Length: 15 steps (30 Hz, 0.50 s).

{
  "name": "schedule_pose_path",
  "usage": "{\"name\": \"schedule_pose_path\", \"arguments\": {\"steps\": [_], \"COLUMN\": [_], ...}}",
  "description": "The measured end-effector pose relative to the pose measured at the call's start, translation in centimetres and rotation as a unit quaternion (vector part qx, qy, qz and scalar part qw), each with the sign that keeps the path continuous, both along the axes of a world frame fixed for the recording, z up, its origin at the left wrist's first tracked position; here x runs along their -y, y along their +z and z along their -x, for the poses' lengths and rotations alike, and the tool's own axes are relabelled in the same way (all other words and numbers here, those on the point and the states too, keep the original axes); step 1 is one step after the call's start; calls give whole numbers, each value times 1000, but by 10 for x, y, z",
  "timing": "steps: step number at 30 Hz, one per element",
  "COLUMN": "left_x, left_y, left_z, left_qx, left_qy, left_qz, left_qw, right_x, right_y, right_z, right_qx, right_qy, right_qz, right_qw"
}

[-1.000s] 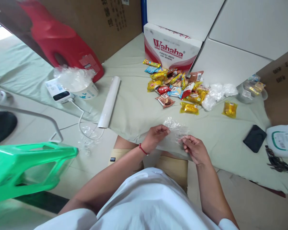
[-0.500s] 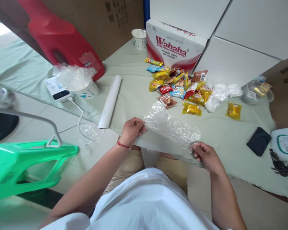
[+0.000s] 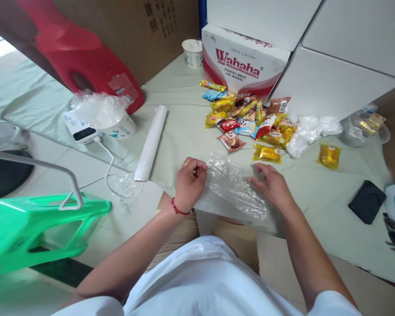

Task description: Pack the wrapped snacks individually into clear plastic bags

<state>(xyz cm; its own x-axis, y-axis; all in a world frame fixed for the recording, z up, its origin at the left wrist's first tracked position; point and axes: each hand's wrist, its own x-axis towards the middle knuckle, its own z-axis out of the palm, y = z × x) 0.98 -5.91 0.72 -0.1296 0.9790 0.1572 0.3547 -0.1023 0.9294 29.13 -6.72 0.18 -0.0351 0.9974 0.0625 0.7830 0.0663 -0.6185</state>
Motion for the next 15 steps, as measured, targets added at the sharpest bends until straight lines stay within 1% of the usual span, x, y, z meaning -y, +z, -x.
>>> {"name": "schedule_pose_path", "arguments": {"steps": [2, 3, 5, 7, 8, 9, 11, 13, 14, 15], "left_x": [-9, -16, -33, -56, -69, -81, -101, -113, -114, -113], "left_y": [2, 4, 12, 25, 32, 40, 52, 58, 57, 55], "left_z": [0, 2, 5, 5, 2, -2, -13, -28, -34, -40], "left_qx": [-11, -23, -57, -92, -104, -112, -112, -114, -122, -136], "left_qy": [5, 10, 14, -14, -47, -94, -220, -351, -400, -435], "left_qz": [-12, -22, -46, -76, -90, -97, -84, -33, 1, 41], "left_qw": [1000, 999, 997, 993, 989, 984, 966, 929, 908, 889], "right_x": [-10, -12, -12, -8, -6, -3, 1, 4, 6, 7], "right_y": [-8, -9, -5, 4, 9, 13, 20, 24, 25, 26], "right_z": [11, 13, 15, 15, 15, 15, 16, 16, 15, 15], "right_qx": [11, 10, 4, 12, 22, 33, 55, 68, 70, 70], "right_qy": [27, 45, 90, 139, 163, 187, 223, 243, 248, 250], "right_qz": [17, 12, -23, -67, -85, -100, -122, -138, -145, -152], "right_qw": [999, 999, 996, 988, 983, 977, 966, 958, 955, 954]}}
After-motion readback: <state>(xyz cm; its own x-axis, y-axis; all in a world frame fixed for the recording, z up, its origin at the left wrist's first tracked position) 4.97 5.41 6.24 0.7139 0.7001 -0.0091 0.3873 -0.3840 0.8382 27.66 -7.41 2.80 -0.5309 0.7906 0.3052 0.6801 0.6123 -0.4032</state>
